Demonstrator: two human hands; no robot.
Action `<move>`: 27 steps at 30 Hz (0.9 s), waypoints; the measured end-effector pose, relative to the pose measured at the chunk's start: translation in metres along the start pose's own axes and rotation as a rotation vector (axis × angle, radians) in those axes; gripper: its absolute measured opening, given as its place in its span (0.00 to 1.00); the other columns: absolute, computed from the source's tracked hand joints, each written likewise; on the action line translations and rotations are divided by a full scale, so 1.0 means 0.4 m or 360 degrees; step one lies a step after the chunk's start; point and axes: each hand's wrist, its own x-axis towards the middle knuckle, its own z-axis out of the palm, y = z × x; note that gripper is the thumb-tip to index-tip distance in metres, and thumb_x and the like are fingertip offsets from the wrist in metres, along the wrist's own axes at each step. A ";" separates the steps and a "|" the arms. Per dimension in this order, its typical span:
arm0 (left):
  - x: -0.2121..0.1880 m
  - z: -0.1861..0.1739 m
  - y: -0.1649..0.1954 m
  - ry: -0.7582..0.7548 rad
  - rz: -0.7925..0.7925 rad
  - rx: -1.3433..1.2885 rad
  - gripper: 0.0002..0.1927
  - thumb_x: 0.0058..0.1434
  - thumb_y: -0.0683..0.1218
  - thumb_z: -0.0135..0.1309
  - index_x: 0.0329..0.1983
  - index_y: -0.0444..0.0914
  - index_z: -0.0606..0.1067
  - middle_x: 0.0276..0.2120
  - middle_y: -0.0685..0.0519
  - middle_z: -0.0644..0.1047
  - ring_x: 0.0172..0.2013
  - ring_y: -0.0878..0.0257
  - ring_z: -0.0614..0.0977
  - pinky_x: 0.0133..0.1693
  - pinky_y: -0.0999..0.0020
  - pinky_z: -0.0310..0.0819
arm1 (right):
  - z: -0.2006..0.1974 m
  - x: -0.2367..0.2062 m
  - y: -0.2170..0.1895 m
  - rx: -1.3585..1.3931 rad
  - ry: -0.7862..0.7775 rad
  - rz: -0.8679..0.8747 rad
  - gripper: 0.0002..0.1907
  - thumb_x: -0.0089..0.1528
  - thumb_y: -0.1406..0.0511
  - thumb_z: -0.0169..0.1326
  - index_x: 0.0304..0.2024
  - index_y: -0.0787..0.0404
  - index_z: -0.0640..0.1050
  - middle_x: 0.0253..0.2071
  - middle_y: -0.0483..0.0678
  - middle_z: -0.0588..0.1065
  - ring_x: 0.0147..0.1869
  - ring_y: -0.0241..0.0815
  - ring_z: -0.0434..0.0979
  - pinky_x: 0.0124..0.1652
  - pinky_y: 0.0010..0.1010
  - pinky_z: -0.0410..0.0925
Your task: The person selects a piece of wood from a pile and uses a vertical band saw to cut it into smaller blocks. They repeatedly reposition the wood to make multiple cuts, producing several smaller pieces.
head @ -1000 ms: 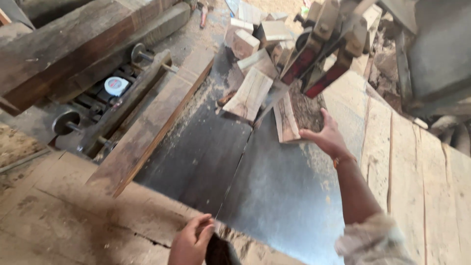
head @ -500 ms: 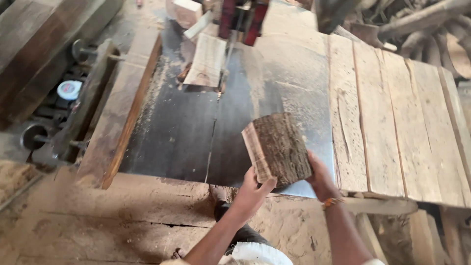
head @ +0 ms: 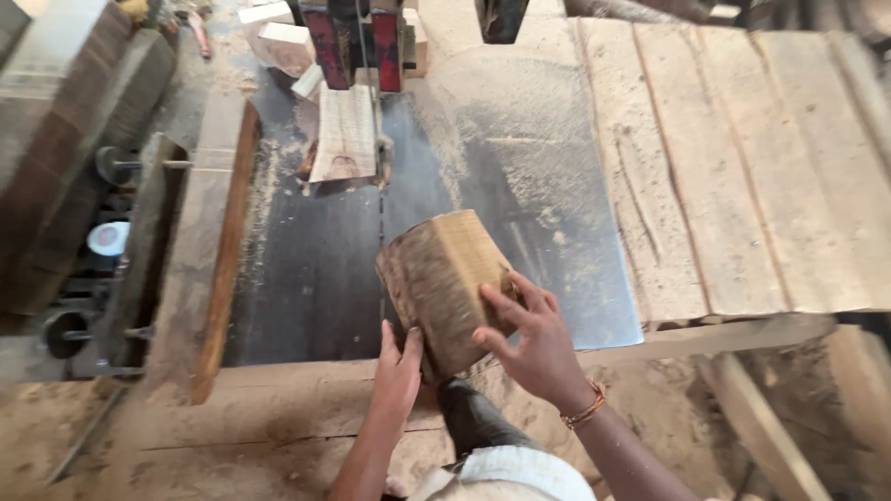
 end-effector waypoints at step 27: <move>0.200 -0.117 0.166 -0.0168 0.0346 -0.0154 0.38 0.71 0.62 0.35 0.78 0.42 0.44 0.75 0.51 0.58 0.73 0.61 0.59 0.69 0.67 0.49 | 0.259 0.195 -0.026 0.1806 -0.0118 0.0532 0.43 0.62 0.61 0.55 0.76 0.59 0.53 0.64 0.52 0.71 0.64 0.41 0.72 0.62 0.34 0.66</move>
